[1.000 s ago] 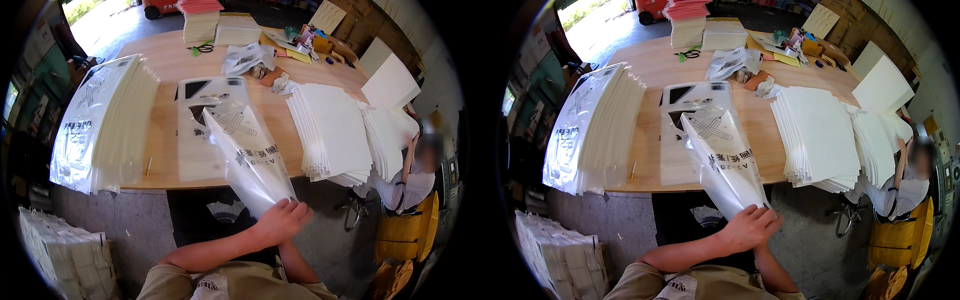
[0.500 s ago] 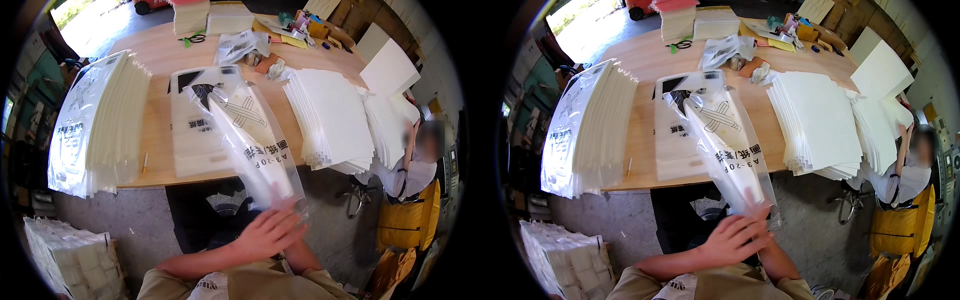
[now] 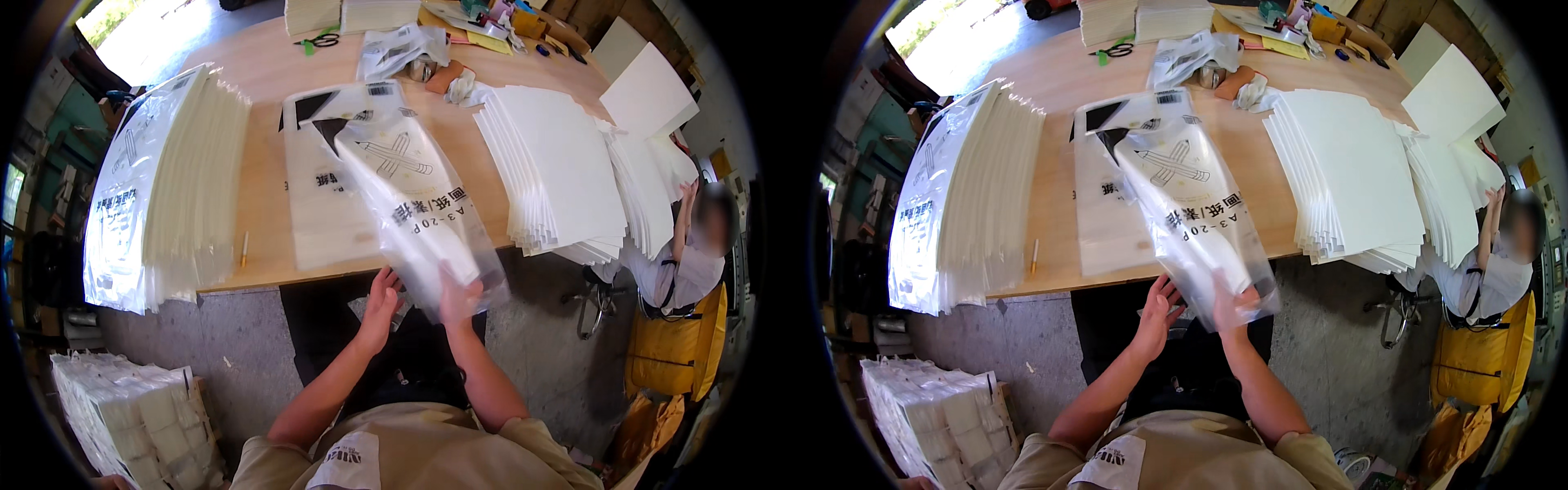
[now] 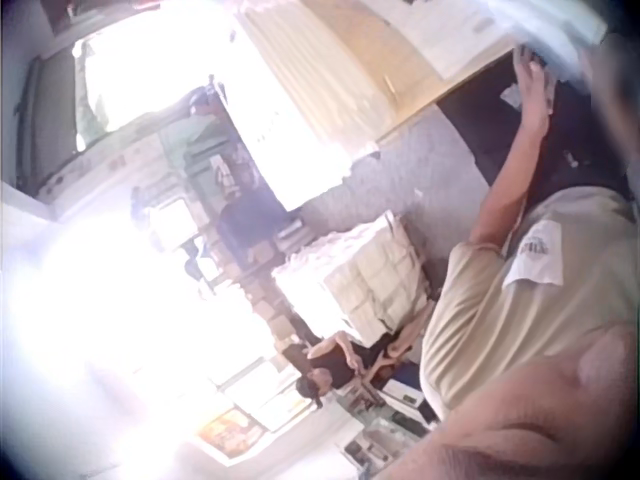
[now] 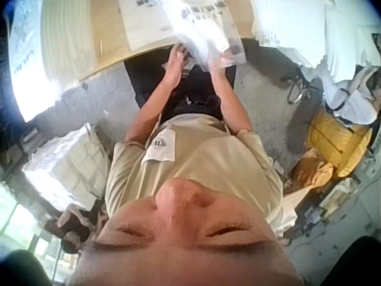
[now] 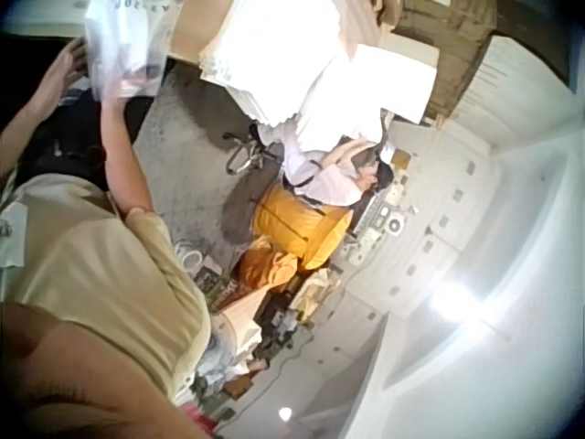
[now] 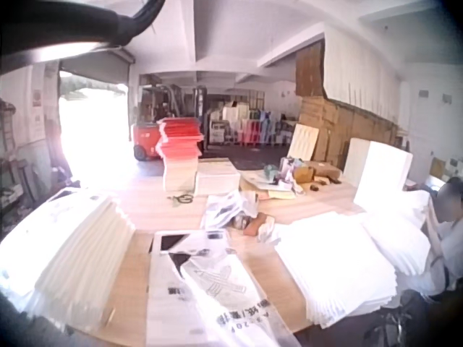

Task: The person repeatedly picks up stacks of white paper sheets and inserts them into clear plastic packaging bags. They fold the top of each bag to seal it and place the finished package on a pile on the table.

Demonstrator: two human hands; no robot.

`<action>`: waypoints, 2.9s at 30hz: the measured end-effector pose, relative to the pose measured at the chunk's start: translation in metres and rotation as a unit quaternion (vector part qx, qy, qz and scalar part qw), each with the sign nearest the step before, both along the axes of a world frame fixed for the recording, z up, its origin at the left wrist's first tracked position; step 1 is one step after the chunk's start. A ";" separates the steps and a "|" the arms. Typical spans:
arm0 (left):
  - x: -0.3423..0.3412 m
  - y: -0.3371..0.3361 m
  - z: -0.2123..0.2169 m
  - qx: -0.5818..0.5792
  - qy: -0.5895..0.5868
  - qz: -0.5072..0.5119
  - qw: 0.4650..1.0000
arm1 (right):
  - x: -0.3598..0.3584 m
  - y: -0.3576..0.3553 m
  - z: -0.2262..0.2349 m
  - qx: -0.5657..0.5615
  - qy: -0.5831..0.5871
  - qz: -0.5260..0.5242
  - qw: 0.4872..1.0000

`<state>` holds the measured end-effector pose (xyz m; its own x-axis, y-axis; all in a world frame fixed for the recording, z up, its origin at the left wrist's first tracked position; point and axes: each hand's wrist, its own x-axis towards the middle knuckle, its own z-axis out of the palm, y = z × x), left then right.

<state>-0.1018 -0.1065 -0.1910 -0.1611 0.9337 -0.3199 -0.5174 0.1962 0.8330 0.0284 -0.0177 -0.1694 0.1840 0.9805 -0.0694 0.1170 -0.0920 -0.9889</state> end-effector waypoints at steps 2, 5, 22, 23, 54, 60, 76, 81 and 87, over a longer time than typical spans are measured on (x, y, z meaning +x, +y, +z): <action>0.001 0.004 0.001 0.009 -0.002 0.004 1.000 | 0.006 0.003 -0.017 0.012 0.062 0.035 0.997; -0.001 0.002 -0.001 -0.040 -0.060 0.031 0.997 | 0.016 -0.001 -0.021 -0.024 0.186 0.045 0.981; -0.009 -0.039 -0.027 0.022 0.102 0.151 0.983 | 0.028 0.006 -0.024 -0.214 0.431 0.086 0.872; -0.007 -0.037 -0.030 0.016 0.101 0.160 0.982 | 0.026 0.004 -0.025 -0.213 0.426 0.098 0.874; -0.072 -0.007 0.043 0.013 0.039 0.164 0.986 | -0.001 0.007 -0.005 -0.173 0.375 0.115 0.904; -0.118 -0.029 0.122 0.135 0.178 0.150 0.963 | -0.050 0.002 0.062 -0.102 0.472 0.169 0.859; -0.503 -0.190 0.278 -0.024 0.402 0.372 0.836 | -0.321 -0.147 0.170 -0.166 0.338 0.737 0.562; -0.558 -0.205 0.235 -0.140 0.413 0.347 0.830 | -0.267 -0.118 0.114 -0.108 0.185 0.777 0.592; -0.576 -0.198 0.238 -0.220 0.474 0.305 0.796 | -0.295 -0.061 0.120 -0.075 0.276 0.546 0.787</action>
<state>-0.6773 -0.3047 0.0475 -0.9057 0.4199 -0.0587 0.1923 0.5302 0.8258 -0.2669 -0.0784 -0.0497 -0.8622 0.5059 0.0269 -0.2371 -0.3559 -0.9039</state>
